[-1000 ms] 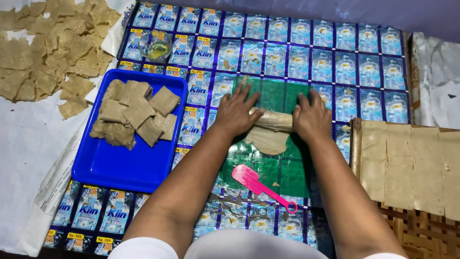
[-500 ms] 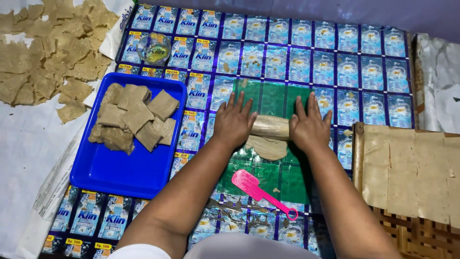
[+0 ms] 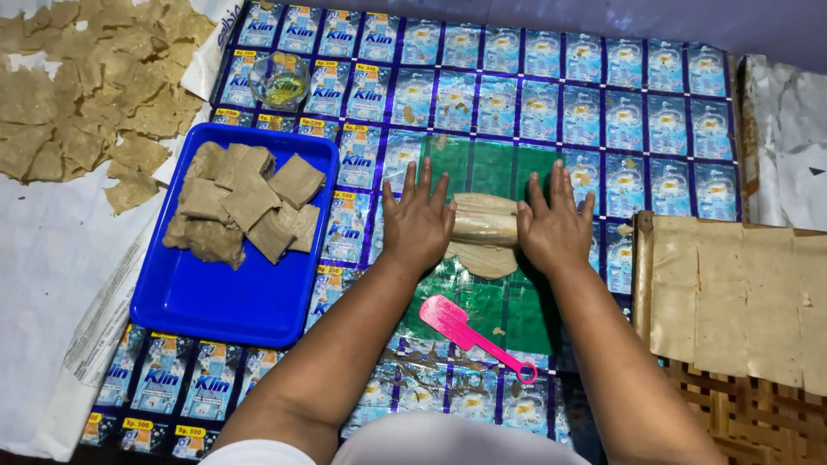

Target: Flattening dough with a rolling pin, cutting it into squares with a scraper, and placing the pieces on a woven drying rack.

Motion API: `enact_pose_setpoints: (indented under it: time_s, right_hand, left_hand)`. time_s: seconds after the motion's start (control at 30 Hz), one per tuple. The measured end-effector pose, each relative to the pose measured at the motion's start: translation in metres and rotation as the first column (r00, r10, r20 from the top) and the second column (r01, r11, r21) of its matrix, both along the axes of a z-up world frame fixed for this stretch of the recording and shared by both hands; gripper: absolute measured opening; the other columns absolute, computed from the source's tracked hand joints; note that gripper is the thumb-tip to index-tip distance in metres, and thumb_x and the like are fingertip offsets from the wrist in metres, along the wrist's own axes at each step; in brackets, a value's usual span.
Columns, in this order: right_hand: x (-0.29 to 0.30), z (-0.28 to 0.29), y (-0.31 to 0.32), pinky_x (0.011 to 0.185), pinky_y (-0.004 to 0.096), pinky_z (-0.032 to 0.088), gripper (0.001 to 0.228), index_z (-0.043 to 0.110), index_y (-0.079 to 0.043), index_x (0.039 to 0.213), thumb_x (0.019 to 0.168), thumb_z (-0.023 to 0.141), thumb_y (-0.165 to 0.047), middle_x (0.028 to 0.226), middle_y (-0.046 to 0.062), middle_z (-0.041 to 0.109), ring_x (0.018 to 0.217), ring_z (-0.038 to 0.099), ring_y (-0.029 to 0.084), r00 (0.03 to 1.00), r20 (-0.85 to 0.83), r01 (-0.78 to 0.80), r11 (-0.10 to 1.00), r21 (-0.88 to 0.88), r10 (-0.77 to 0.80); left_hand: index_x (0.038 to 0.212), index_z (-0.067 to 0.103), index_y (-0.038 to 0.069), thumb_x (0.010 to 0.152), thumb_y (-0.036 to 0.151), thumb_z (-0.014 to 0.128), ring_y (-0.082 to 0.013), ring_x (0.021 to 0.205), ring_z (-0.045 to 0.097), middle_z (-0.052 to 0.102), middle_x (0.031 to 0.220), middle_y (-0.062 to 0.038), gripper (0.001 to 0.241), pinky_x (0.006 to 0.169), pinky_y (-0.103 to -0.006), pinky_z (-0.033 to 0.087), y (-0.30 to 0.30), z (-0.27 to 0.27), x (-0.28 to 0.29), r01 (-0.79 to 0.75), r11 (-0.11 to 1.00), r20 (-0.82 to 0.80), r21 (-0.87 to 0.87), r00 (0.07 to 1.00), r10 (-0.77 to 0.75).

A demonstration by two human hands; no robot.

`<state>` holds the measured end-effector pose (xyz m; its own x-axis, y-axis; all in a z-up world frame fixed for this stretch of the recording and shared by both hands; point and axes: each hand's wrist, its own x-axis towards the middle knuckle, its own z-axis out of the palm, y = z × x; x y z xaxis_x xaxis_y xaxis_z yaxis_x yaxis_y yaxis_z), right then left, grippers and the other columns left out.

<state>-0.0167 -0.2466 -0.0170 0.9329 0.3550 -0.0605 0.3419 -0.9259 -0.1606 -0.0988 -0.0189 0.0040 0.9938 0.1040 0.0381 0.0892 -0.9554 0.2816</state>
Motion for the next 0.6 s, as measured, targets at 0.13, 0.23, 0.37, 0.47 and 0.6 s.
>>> enact_pose_setpoints:
  time_s: [0.13,0.23,0.37,0.47,0.6]
  right_hand:
    - [-0.035,-0.003,-0.009,0.122,0.066,0.005,0.063,0.033,-0.011,0.163,0.110,0.030,-0.045,0.173,0.022,0.017,0.160,0.014,0.033,0.995,0.091,-0.051,0.998,0.037,0.047]
    - [-0.056,-0.003,-0.017,0.123,0.065,0.005,0.062,0.035,-0.007,0.162,0.111,0.033,-0.042,0.171,0.021,0.022,0.159,0.019,0.033,0.987,0.141,-0.086,0.993,0.079,0.074]
    - [-0.073,-0.007,-0.030,0.122,0.067,0.015,0.078,0.030,-0.005,0.162,0.101,0.048,-0.051,0.165,0.022,0.032,0.150,0.032,0.038,0.977,0.136,-0.174,0.981,0.084,0.162]
    - [-0.063,-0.029,-0.050,0.120,0.071,0.019,0.082,0.037,-0.020,0.159,0.088,0.065,-0.051,0.146,0.010,0.048,0.138,0.046,0.033,0.965,0.142,-0.227,0.974,0.023,0.221]
    - [-0.086,-0.007,-0.057,0.120,0.073,0.016,0.079,0.048,-0.028,0.154,0.080,0.077,-0.037,0.120,0.003,0.061,0.121,0.058,0.028,0.922,0.292,-0.252,0.966,-0.047,0.255]
  left_hand:
    - [0.155,0.043,0.013,0.109,0.043,0.031,-0.0388,0.157,0.019,0.027,0.167,-0.020,0.056,0.119,-0.0683,0.011,-0.003,-0.001,-0.037,0.029,0.999,0.011,-0.027,1.000,-0.029]
    - [0.155,0.040,0.012,0.110,0.039,0.032,-0.0373,0.157,0.018,0.025,0.168,-0.021,0.053,0.121,-0.0654,0.010,-0.005,0.000,-0.061,0.059,0.997,-0.002,-0.051,0.998,-0.060]
    - [0.154,0.041,0.015,0.100,0.029,0.055,-0.0373,0.151,0.029,0.037,0.158,-0.020,0.057,0.121,-0.0625,0.016,0.001,-0.030,-0.076,0.112,0.993,0.084,0.025,0.990,-0.113]
    - [0.146,0.048,0.020,0.096,0.022,0.062,-0.0318,0.136,0.047,0.054,0.135,-0.013,0.052,0.119,-0.0573,0.025,0.013,-0.051,-0.068,0.150,0.985,0.198,0.080,0.966,-0.163]
    - [0.139,0.054,0.023,0.099,0.021,0.055,-0.0262,0.125,0.058,0.063,0.119,-0.007,0.040,0.113,-0.0471,0.038,0.015,-0.048,-0.075,0.189,0.976,0.352,0.106,0.911,-0.215]
